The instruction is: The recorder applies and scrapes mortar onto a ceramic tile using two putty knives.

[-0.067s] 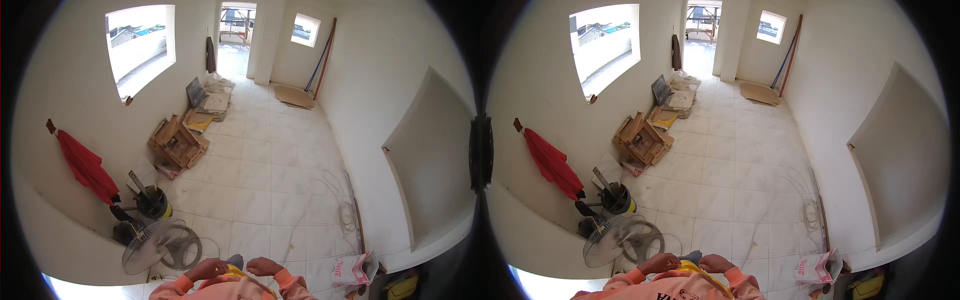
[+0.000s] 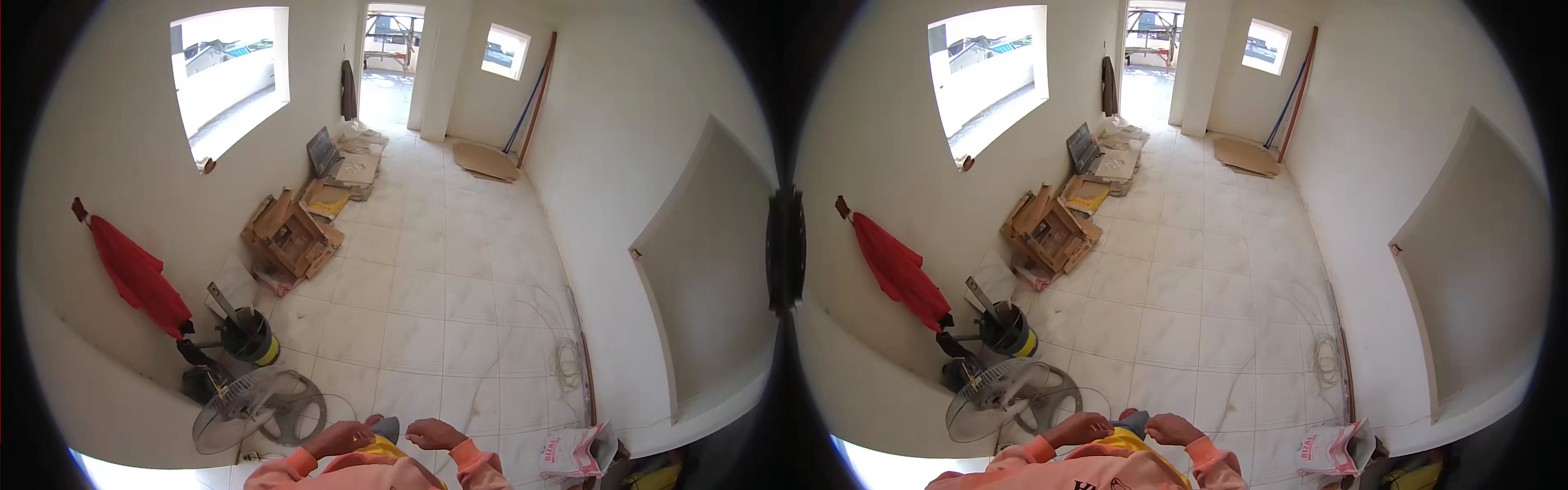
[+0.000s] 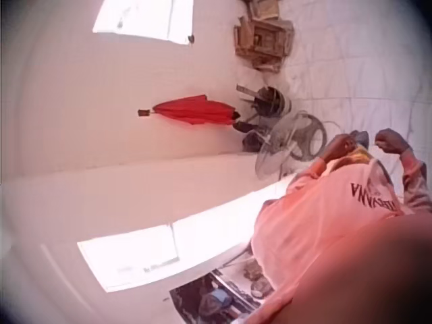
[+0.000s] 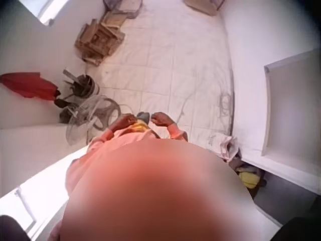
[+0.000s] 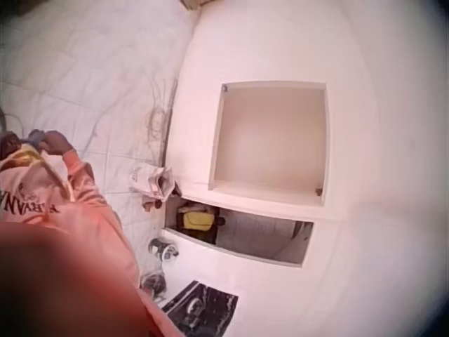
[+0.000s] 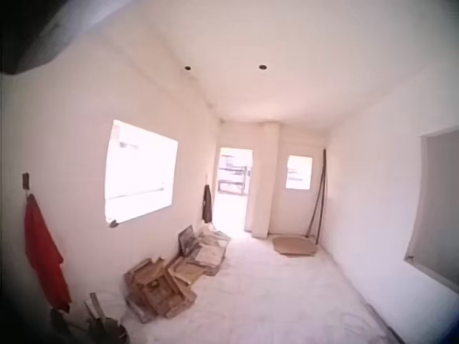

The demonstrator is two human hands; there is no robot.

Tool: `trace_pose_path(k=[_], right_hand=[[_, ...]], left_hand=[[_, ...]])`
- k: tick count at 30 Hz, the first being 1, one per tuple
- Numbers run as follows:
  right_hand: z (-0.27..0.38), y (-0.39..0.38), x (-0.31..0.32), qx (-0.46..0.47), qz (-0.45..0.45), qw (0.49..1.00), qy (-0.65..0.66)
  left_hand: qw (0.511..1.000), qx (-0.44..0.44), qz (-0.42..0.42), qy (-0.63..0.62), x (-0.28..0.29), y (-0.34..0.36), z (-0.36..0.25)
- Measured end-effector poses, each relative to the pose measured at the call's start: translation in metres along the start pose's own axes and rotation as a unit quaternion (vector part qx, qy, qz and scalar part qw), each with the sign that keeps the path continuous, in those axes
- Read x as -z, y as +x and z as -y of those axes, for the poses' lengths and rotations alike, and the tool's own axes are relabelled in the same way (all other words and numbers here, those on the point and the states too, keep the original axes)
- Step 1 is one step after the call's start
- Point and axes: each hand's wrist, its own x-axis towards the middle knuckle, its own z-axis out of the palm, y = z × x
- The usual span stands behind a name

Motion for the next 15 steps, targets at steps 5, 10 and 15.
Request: trace_pose_path(k=[5, 10, 15], right_hand=[[-0.087, 0.014, 0.201, -0.038, -0.184, 0.982, 0.033], [-0.070, -0.080, 0.424, -0.126, -0.439, 0.885, -0.094], [-0.035, -0.158, 0.616, -0.084, -0.638, 0.753, -0.139]], left_hand=[[0.997, -0.070, 0.033, 0.016, 0.077, 0.191, -0.052], [0.976, -0.199, -0.076, 0.033, 0.207, 0.315, -0.187], [0.841, -0.424, -0.315, 0.116, 0.356, 0.387, -0.352]])
